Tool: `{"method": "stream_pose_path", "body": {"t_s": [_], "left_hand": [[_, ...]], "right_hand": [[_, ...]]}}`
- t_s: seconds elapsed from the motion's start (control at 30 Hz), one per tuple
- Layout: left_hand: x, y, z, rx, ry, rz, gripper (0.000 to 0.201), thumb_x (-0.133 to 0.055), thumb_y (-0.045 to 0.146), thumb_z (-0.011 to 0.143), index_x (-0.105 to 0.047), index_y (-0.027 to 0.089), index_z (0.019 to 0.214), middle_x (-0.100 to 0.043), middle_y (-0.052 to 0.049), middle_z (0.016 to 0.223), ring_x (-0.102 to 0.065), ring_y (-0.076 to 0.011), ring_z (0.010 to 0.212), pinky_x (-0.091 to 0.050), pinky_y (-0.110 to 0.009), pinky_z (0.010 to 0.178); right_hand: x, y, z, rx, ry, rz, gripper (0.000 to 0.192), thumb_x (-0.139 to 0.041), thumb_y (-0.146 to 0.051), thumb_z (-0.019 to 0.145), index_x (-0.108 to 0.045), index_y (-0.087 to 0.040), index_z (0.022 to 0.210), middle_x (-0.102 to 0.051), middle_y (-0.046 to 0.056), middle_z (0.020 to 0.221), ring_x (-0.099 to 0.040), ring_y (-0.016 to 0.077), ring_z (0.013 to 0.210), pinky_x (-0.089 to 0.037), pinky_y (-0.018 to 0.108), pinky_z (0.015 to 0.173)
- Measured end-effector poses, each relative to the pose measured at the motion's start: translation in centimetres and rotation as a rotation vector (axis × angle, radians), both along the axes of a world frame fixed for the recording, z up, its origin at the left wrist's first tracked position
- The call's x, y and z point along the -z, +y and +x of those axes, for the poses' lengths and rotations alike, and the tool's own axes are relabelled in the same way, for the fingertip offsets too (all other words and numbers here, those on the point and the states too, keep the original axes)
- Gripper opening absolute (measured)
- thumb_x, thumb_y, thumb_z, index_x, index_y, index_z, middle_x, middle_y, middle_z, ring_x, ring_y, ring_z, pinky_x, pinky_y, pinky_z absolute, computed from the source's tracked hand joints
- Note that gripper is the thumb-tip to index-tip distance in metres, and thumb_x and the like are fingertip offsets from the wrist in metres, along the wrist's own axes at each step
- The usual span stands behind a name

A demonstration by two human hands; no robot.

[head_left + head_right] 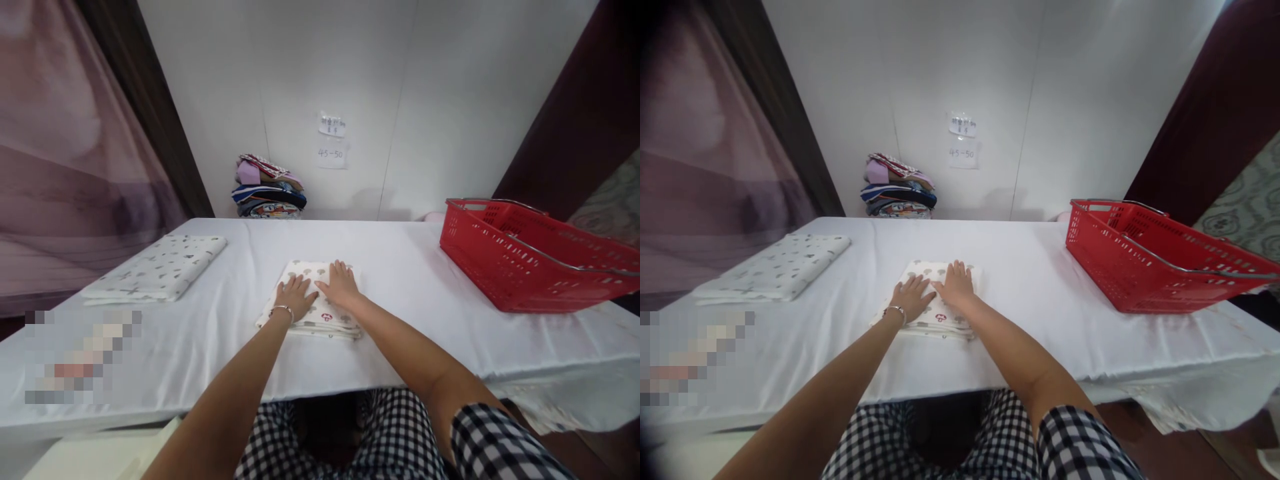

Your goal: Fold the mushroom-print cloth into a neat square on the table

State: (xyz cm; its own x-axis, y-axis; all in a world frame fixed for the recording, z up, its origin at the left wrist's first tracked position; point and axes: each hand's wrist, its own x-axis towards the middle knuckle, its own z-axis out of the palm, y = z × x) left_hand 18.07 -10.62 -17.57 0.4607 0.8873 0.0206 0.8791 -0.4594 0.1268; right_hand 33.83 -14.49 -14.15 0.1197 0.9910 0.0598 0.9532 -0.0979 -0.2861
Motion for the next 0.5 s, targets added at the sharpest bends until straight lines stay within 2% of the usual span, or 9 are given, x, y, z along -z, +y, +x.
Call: {"method": "stream_pose_path", "body": {"t_s": [0.07, 0.2, 0.3, 0.5], "left_hand": [[-0.1, -0.1, 0.0, -0.004, 0.003, -0.006, 0.064, -0.021, 0.059, 0.087, -0.031, 0.025, 0.141, -0.022, -0.004, 0.151, -0.013, -0.0249, 0.140, -0.011, -0.053, 0.110], [-0.1, -0.1, 0.0, 0.003, 0.012, -0.020, 0.064, -0.020, 0.059, 0.087, -0.031, 0.026, 0.141, -0.020, -0.003, 0.151, -0.013, -0.0247, 0.140, -0.011, -0.051, 0.111], [0.1, 0.0, 0.0, 0.003, 0.010, -0.013, 0.064, -0.019, 0.059, 0.087, -0.031, 0.027, 0.141, -0.020, -0.002, 0.151, -0.012, -0.0247, 0.140, -0.011, -0.052, 0.111], [0.1, 0.1, 0.1, -0.004, 0.019, -0.031, 0.065, -0.019, 0.059, 0.087, -0.030, 0.026, 0.141, -0.019, -0.001, 0.152, -0.011, -0.0238, 0.140, -0.010, -0.052, 0.111]], "right_hand": [[0.2, 0.9, 0.0, 0.024, -0.006, 0.028, 0.077, -0.031, -0.057, 0.088, -0.018, -0.005, 0.144, -0.008, 0.015, 0.152, -0.001, 0.0262, 0.140, -0.003, 0.042, 0.110], [2.1, 1.8, 1.5, 0.156, 0.009, -0.085, 0.080, -0.028, -0.059, 0.087, -0.019, -0.004, 0.144, -0.010, 0.016, 0.152, -0.003, 0.0270, 0.139, -0.002, 0.041, 0.110], [3.1, 2.1, 2.5, 0.171, 0.000, -0.105, 0.082, -0.026, -0.061, 0.086, -0.019, -0.002, 0.144, -0.010, 0.017, 0.151, -0.003, 0.0279, 0.139, -0.002, 0.040, 0.110], [2.2, 2.0, 1.5, 0.176, 0.016, -0.136, 0.079, -0.028, -0.058, 0.087, -0.023, -0.003, 0.143, -0.014, 0.018, 0.151, -0.007, 0.0289, 0.139, -0.007, 0.041, 0.109]]}}
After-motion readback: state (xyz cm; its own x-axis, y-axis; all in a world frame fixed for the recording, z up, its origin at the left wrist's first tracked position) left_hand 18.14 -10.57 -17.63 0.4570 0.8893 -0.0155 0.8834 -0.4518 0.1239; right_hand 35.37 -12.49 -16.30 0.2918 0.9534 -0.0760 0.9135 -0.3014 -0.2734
